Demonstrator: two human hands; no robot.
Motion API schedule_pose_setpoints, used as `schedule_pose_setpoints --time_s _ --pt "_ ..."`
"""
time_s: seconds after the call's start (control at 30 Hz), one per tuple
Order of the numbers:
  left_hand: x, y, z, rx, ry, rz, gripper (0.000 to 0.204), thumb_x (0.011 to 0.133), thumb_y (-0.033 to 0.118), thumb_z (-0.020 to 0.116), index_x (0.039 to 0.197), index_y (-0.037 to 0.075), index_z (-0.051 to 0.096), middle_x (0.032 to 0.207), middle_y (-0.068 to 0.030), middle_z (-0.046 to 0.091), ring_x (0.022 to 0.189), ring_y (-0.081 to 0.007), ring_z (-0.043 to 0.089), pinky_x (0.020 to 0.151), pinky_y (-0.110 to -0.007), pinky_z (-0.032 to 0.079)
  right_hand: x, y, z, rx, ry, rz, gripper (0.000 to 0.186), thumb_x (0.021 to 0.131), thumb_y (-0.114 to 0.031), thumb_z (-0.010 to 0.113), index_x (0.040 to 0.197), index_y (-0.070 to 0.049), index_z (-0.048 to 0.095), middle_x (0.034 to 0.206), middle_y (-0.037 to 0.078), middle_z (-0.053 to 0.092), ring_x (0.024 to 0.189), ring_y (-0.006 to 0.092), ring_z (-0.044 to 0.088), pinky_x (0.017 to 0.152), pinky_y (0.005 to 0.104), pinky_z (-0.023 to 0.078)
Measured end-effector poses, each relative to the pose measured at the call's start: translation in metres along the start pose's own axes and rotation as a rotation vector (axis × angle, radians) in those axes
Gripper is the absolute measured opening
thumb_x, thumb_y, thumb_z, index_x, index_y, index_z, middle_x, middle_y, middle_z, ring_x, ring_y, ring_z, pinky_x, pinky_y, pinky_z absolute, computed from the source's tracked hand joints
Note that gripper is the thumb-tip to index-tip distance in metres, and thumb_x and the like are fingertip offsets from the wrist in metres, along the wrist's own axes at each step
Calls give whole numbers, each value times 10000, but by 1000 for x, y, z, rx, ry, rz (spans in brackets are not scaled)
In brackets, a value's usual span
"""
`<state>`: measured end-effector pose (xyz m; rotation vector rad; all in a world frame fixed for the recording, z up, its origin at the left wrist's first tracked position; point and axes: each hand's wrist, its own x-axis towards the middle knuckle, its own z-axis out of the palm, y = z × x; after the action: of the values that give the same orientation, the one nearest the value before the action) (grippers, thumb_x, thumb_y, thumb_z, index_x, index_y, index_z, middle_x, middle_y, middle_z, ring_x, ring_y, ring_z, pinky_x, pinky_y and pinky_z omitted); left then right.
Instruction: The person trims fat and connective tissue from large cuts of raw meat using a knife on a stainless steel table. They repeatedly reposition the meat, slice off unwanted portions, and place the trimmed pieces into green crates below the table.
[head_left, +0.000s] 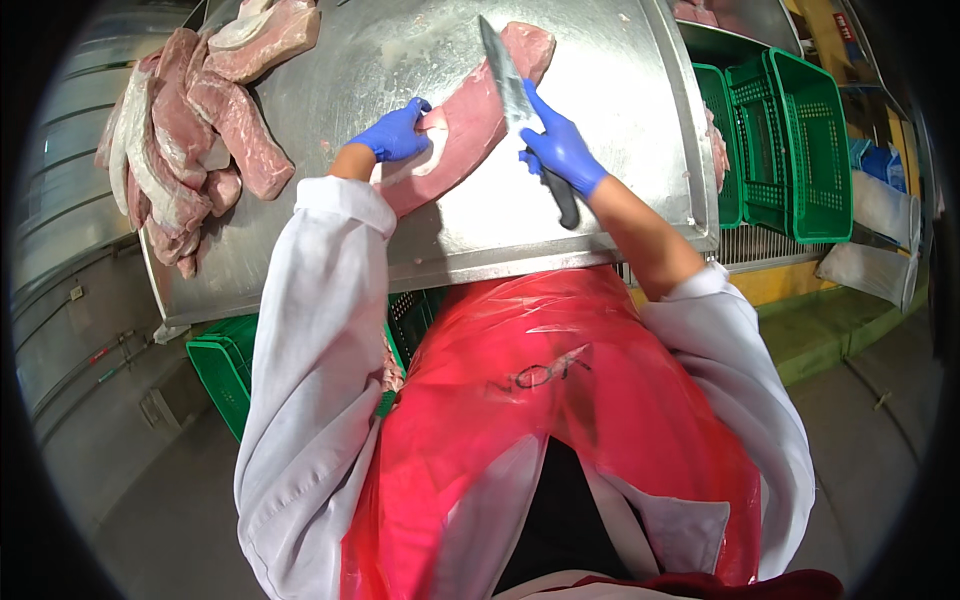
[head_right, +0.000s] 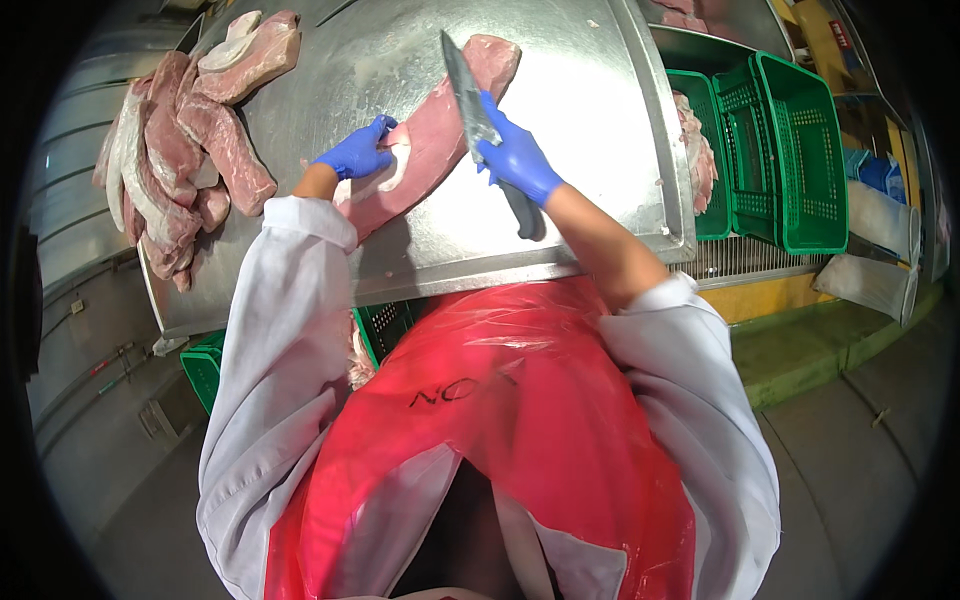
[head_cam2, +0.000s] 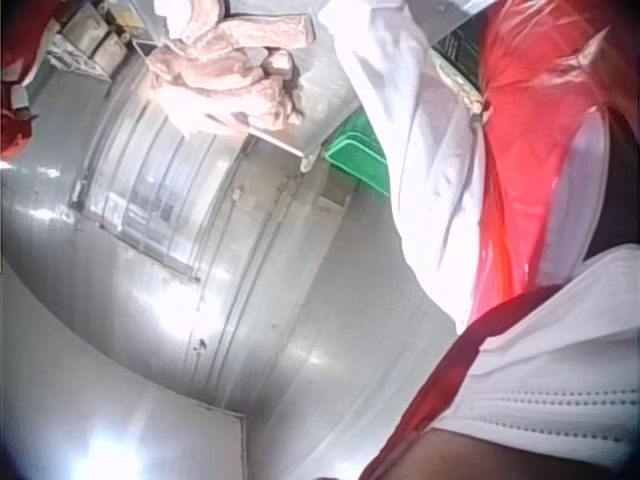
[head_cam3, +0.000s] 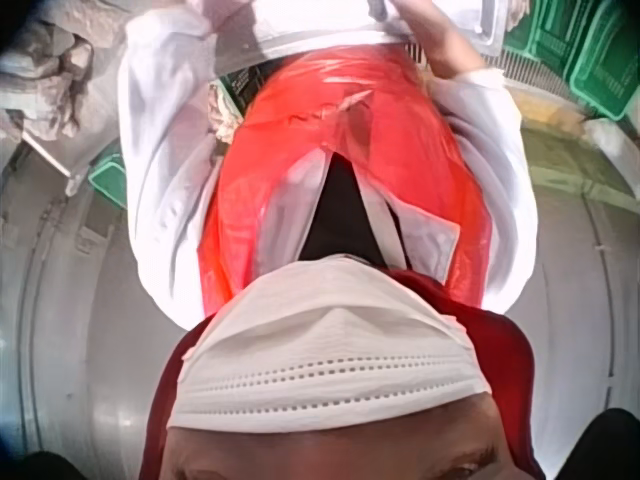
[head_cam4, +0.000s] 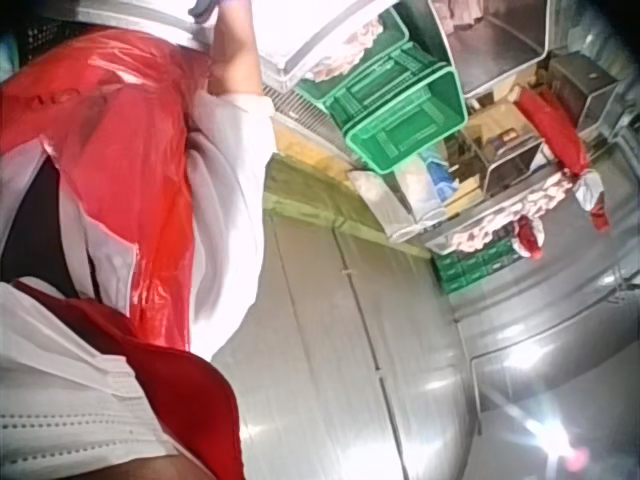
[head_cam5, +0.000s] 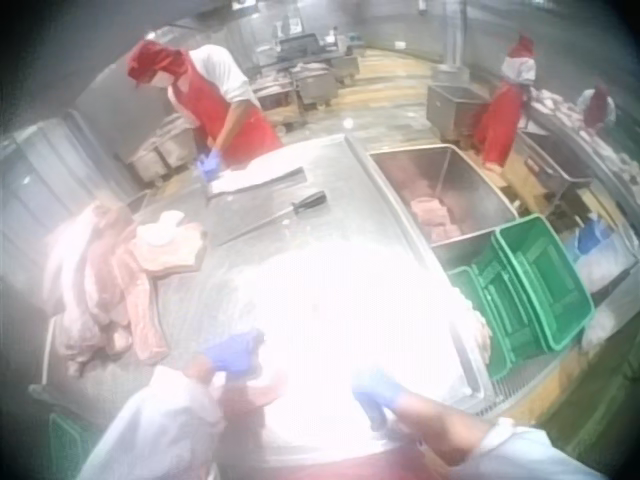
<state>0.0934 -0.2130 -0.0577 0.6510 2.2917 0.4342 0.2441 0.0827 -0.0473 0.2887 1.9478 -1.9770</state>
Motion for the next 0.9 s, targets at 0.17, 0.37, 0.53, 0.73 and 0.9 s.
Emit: schedule_pose_setpoints --time_s 0.17,0.37,0.53,0.73,0.9 --pt "-7 22 -31 336 168 20 497 901 167 633 1362 48 488 1158 -260 685 1050 -470 654 896 -494 528 57 -13 47 78 -125 32 786 952 -62 504 1657 -171 174 854 125 688 632 166 656 623 334 583" --pt "5 85 -49 608 131 140 387 958 171 531 1331 67 535 1030 -203 726 912 -437 686 803 -516 541 -1 -22 42 -283 -329 47 807 945 -69 474 1660 -134 105 803 160 685 637 201 671 634 354 586" --pt "9 128 -63 664 25 142 343 984 196 492 1293 76 581 991 -212 731 899 -439 700 798 -515 558 43 -29 57 -57 -320 -49 764 953 -95 477 1641 -78 145 757 139 670 569 214 651 589 368 568" --pt "6 130 -67 661 90 152 325 1019 258 452 1214 69 630 962 -219 724 880 -432 701 791 -518 552 -31 2 73 -174 -313 -15 798 957 -76 464 1659 -129 87 763 181 680 596 235 672 598 380 579" --pt "17 136 -73 721 49 89 325 1049 274 460 1205 60 648 953 -202 719 867 -403 703 781 -492 554 14 -14 91 -152 -217 -45 844 926 -48 464 1665 -172 73 783 177 686 586 244 670 620 394 590"
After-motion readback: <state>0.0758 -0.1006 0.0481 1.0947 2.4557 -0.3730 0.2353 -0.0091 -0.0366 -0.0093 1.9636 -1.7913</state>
